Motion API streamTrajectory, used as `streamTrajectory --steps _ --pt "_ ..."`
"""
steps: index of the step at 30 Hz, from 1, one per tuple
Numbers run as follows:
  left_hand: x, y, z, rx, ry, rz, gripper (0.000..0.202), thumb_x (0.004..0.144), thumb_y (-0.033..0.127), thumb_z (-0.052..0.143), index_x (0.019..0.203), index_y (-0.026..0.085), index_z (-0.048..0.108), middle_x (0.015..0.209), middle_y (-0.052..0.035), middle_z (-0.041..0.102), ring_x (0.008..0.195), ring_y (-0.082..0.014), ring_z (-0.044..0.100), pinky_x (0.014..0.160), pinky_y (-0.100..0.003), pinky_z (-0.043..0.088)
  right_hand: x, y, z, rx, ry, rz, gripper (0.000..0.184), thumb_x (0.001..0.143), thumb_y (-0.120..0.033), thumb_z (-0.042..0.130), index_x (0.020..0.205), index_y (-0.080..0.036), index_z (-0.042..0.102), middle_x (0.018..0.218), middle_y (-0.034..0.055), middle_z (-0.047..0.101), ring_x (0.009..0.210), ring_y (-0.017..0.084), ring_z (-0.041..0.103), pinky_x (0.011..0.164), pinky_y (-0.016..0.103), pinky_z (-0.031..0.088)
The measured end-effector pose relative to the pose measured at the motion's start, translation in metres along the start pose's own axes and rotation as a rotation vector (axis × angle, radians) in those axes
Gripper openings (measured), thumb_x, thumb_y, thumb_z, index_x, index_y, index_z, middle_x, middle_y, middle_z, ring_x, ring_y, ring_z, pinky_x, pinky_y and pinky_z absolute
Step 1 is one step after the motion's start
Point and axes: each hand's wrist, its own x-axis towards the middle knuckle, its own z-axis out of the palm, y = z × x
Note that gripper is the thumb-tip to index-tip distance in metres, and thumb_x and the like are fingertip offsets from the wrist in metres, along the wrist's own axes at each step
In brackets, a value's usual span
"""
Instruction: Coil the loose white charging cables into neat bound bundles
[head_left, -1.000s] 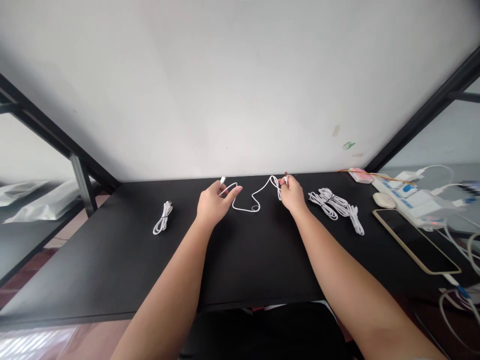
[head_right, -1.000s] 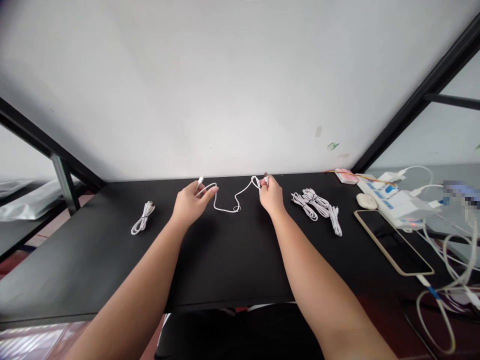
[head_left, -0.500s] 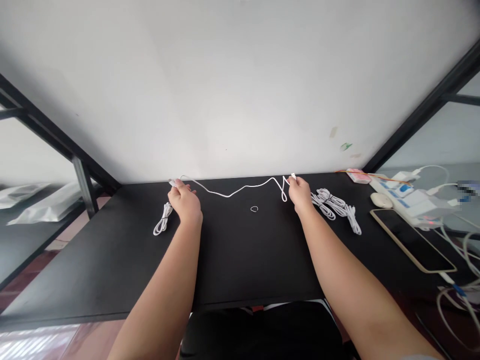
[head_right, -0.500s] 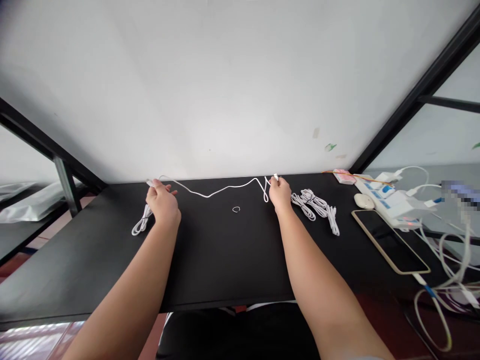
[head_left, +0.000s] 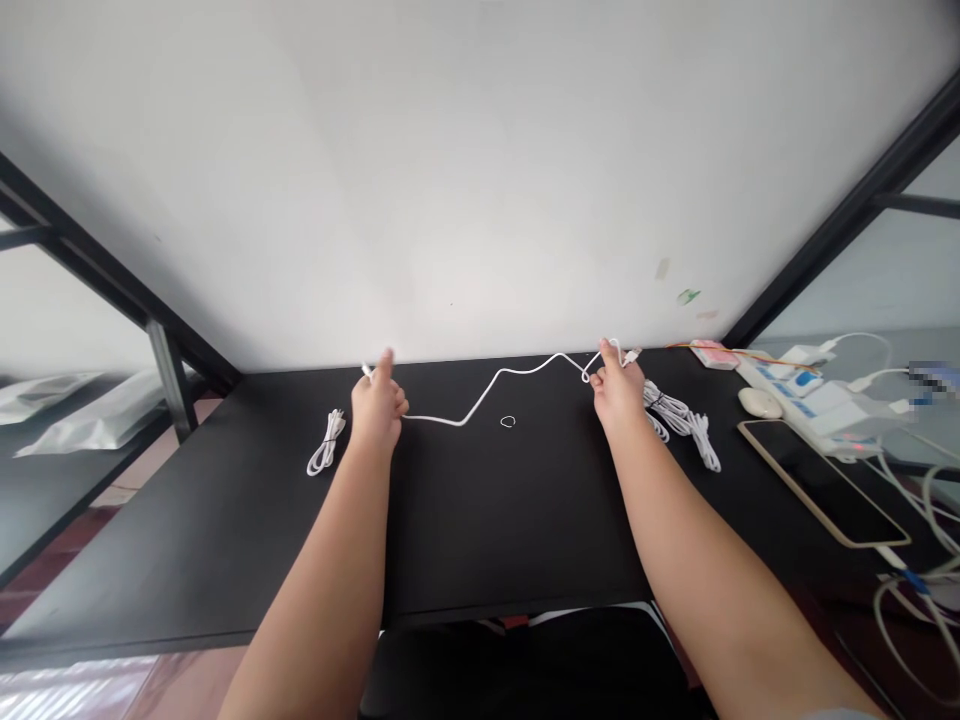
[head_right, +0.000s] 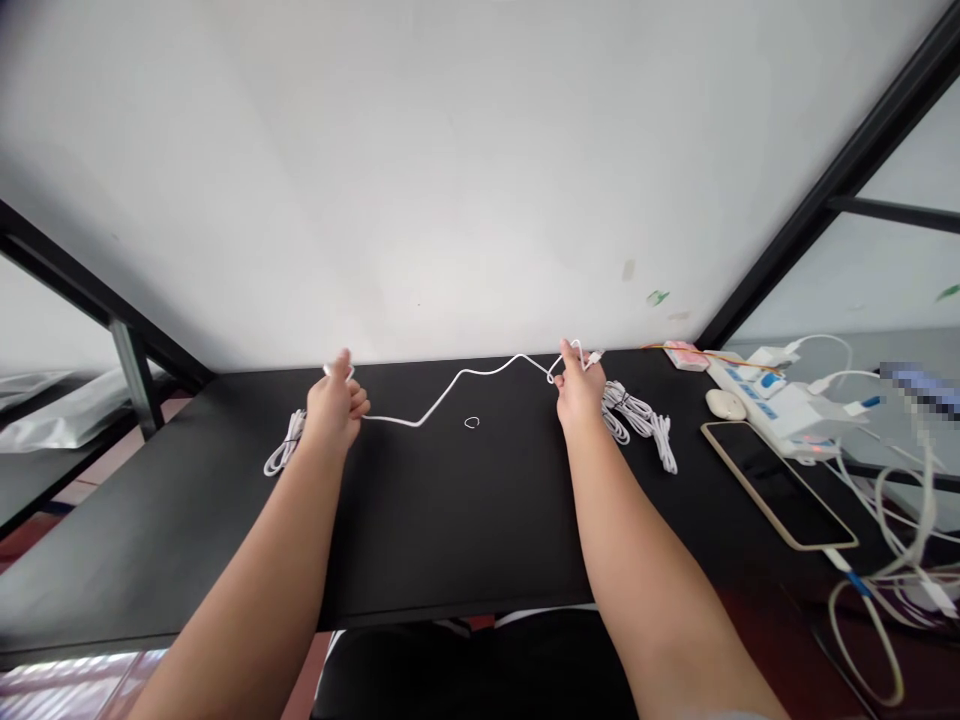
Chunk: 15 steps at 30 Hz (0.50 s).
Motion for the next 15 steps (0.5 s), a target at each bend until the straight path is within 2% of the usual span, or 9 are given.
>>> streamTrajectory --steps 1,3,5,7,9,10,13,15 --pt "-0.004 -0.002 0.003 0.130 -0.072 0.066 0.045 0.077 0.056 0.074 0.084 0.022 0.045 0.053 0.0130 0.024 0.039 -0.0046 0.024 0.037 -0.020 0.018 -0.003 -0.002 0.002 0.041 -0.016 -0.014 0.044 0.068 -0.039 0.086 0.079 -0.022 0.046 0.064 -0.0119 0.042 0.046 0.003 0.025 0.039 0.019 0.027" --pt "-0.014 -0.007 0.006 0.422 -0.206 0.188 0.053 0.066 0.053 0.085 0.091 0.020 0.052 0.060 0.0079 0.044 0.046 -0.0070 0.043 0.044 -0.021 0.033 -0.007 -0.004 0.003 0.102 -0.033 -0.023 0.044 0.067 -0.035 0.088 0.076 -0.022 0.046 0.062 -0.0122 0.040 0.044 0.003 0.023 0.038 0.019 0.026" --pt "-0.023 -0.010 0.007 0.678 -0.386 0.258 0.064 0.055 0.052 0.091 0.097 0.020 0.055 0.082 -0.0017 0.062 0.066 -0.0140 0.062 0.058 -0.025 0.047 -0.007 -0.007 0.003 0.111 -0.027 -0.010 0.040 0.074 -0.040 0.083 0.075 -0.022 0.048 0.055 -0.0135 0.029 0.042 0.003 0.021 0.038 0.019 0.025" --pt "-0.031 -0.010 0.006 0.886 -0.597 0.242 0.073 0.047 0.052 0.094 0.099 0.021 0.054 0.103 -0.0097 0.068 0.088 -0.0235 0.069 0.070 -0.030 0.052 -0.005 -0.009 0.000 0.104 0.005 -0.007 0.036 0.082 -0.048 0.076 0.077 -0.021 0.052 0.052 -0.0141 0.019 0.041 0.005 0.019 0.038 0.019 0.026" --pt "-0.037 -0.008 0.005 1.083 -0.760 0.183 0.079 0.041 0.055 0.094 0.100 0.023 0.054 0.108 -0.0127 0.070 0.097 -0.0306 0.069 0.071 -0.033 0.052 -0.002 -0.010 -0.003 0.096 0.059 -0.006 0.035 0.086 -0.052 0.070 0.078 -0.021 0.055 0.050 -0.0141 0.016 0.040 0.005 0.019 0.038 0.019 0.026" --pt "-0.039 -0.006 0.005 1.173 -0.802 0.161 0.081 0.040 0.056 0.094 0.101 0.023 0.054 0.107 -0.0129 0.070 0.096 -0.0325 0.069 0.069 -0.034 0.051 -0.001 -0.011 -0.004 0.095 0.088 -0.006 0.036 0.087 -0.053 0.068 0.078 -0.021 0.056 0.050 -0.0139 0.017 0.041 0.005 0.019 0.038 0.019 0.026" --pt "-0.044 0.000 0.006 1.321 -0.787 0.167 0.086 0.040 0.054 0.093 0.109 0.022 0.054 0.101 -0.0114 0.071 0.086 -0.0318 0.069 0.064 -0.033 0.047 0.003 -0.010 -0.006 0.077 0.142 -0.019 0.037 0.089 -0.054 0.064 0.076 -0.021 0.057 0.049 -0.0130 0.019 0.041 0.006 0.021 0.038 0.020 0.027" --pt "-0.045 0.003 0.007 1.351 -0.787 0.188 0.078 0.043 0.051 0.091 0.108 0.022 0.058 0.097 -0.0094 0.071 0.079 -0.0287 0.067 0.061 -0.031 0.045 0.004 -0.008 -0.006 0.039 0.151 -0.045 0.039 0.090 -0.056 0.062 0.074 -0.021 0.056 0.049 -0.0123 0.021 0.041 0.006 0.023 0.039 0.020 0.027"
